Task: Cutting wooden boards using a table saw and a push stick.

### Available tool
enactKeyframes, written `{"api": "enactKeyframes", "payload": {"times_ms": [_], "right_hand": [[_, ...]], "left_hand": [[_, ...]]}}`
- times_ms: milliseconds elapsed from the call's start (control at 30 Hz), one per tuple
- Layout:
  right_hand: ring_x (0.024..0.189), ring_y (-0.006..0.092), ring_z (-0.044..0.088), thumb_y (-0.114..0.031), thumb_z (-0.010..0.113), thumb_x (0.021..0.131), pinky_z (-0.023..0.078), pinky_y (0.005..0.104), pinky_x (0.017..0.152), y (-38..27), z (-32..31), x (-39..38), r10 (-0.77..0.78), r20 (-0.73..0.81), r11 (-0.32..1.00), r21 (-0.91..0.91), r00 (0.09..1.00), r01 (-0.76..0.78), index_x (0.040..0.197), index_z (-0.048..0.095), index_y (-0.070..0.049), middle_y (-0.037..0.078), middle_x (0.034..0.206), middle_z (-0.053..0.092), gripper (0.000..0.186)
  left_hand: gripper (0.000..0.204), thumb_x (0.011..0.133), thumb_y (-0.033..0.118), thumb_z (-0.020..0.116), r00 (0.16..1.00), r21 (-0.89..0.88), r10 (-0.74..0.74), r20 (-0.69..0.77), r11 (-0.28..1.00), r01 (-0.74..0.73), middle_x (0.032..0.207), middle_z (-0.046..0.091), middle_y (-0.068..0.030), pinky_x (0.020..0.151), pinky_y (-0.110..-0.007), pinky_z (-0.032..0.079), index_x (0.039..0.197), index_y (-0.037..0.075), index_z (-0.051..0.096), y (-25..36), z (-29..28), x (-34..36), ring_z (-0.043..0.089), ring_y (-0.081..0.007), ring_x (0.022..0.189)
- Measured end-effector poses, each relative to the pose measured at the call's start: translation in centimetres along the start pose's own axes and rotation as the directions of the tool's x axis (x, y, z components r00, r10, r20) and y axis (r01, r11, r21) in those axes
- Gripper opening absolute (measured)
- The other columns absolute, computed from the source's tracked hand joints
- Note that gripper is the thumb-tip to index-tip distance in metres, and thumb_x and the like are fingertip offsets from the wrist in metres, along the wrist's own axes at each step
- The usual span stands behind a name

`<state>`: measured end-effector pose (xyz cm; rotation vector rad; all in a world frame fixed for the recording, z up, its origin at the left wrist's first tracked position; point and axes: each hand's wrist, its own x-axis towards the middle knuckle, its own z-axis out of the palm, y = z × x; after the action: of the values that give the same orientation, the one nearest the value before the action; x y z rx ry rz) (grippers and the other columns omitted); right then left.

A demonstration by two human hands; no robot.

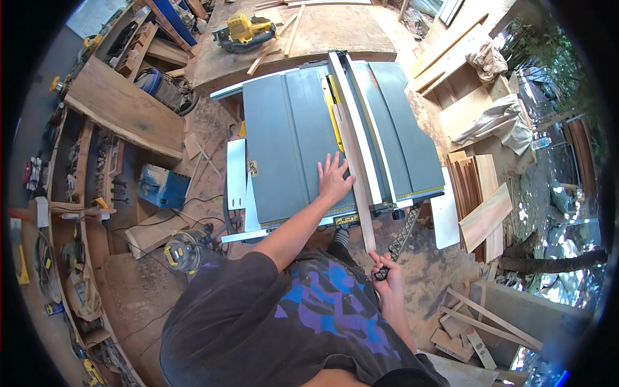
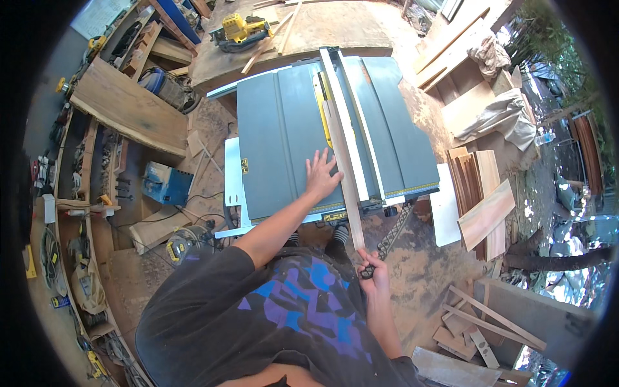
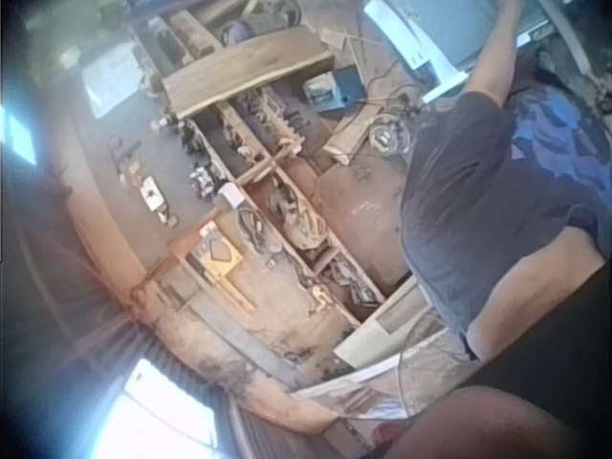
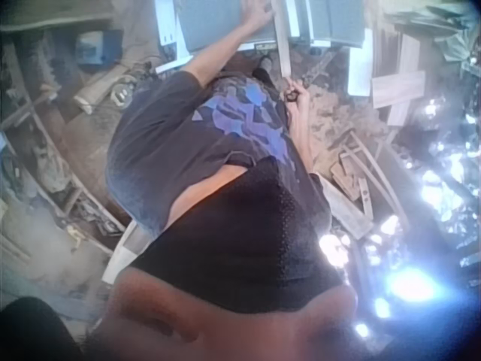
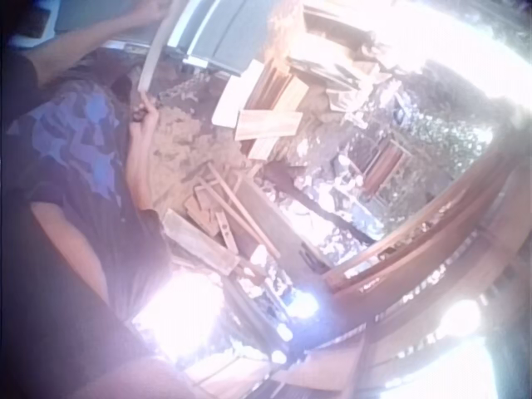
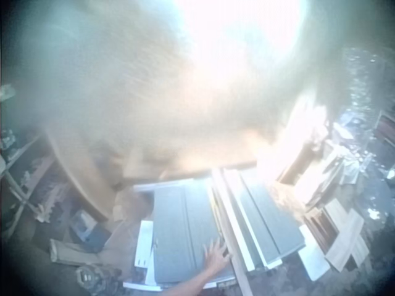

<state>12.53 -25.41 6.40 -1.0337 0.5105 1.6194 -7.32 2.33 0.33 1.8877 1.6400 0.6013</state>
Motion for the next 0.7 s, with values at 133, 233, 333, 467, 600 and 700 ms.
{"api": "enactKeyframes", "payload": {"times_ms": [133,233,333,467,600,700], "right_hand": [[0.068,0.0117,0.064,0.002,0.064,0.095,0.056,0.0293,0.061,-0.2,0.6,0.6,-0.006,0.018,1.000,0.010,1.000,0.006,0.103,0.056,-0.020,0.020,0.124,0.071,0.025],[0.066,0.0121,0.063,0.002,0.065,0.095,0.056,0.0296,0.060,-0.2,1.5,1.0,-0.001,0.030,0.999,0.033,1.000,0.000,0.101,0.056,-0.020,0.020,0.124,0.071,0.025],[0.067,0.0118,0.063,0.003,0.060,0.097,0.057,0.0287,0.063,-0.2,2.4,1.4,-0.026,0.032,0.999,0.036,0.999,0.025,0.103,0.054,-0.016,0.028,0.135,0.063,0.021],[0.066,0.0125,0.062,0.004,0.065,0.094,0.056,0.0292,0.061,0.2,4.1,1.4,-0.019,0.046,0.997,0.074,0.999,0.016,0.100,0.056,-0.018,0.018,0.120,0.070,0.025],[0.067,0.0128,0.062,0.003,0.066,0.094,0.057,0.0292,0.063,0.4,5.1,2.1,-0.036,0.043,0.991,0.129,0.998,0.030,0.098,0.056,-0.017,0.018,0.125,0.066,0.023],[0.067,0.0127,0.061,0.003,0.065,0.095,0.058,0.0294,0.064,0.4,5.7,3.2,-0.037,0.088,0.990,0.138,0.995,0.024,0.097,0.057,-0.017,0.017,0.128,0.063,0.022]], "left_hand": [[0.074,0.091,0.044,0.069,0.995,0.027,0.034,0.090,0.999,-0.037,0.174,0.027,-0.0204,0.130,-0.060,0.006,0.153,0.006,0.056,0.8,0.6,-3.3,0.016,-0.0411,0.162],[0.075,0.090,0.042,0.071,0.995,0.000,0.035,0.097,0.999,-0.035,0.173,0.027,-0.0210,0.130,-0.060,0.007,0.153,0.005,0.055,1.4,1.0,-5.8,0.016,-0.0410,0.162],[0.074,0.091,0.042,0.072,0.996,-0.022,0.030,0.085,0.999,-0.029,0.173,0.027,-0.0205,0.130,-0.060,0.007,0.153,0.005,0.056,1.7,1.0,-6.1,0.016,-0.0405,0.162],[0.065,0.090,0.040,0.072,1.000,-0.028,0.023,-0.002,0.999,-0.023,0.171,0.034,-0.0168,0.130,-0.058,0.008,0.145,0.007,0.065,1.5,0.8,-5.5,0.024,-0.0377,0.160],[0.052,0.088,0.039,0.072,0.999,-0.080,0.010,-0.047,0.997,-0.014,0.166,0.044,-0.0151,0.130,-0.057,0.011,0.131,0.009,0.075,1.7,0.6,-5.1,0.032,-0.0360,0.155],[0.050,0.088,0.039,0.072,0.993,-0.092,0.006,-0.119,0.996,-0.017,0.164,0.047,-0.0159,0.130,-0.058,0.012,0.127,0.009,0.077,1.2,1.0,-4.5,0.033,-0.0364,0.155]]}}
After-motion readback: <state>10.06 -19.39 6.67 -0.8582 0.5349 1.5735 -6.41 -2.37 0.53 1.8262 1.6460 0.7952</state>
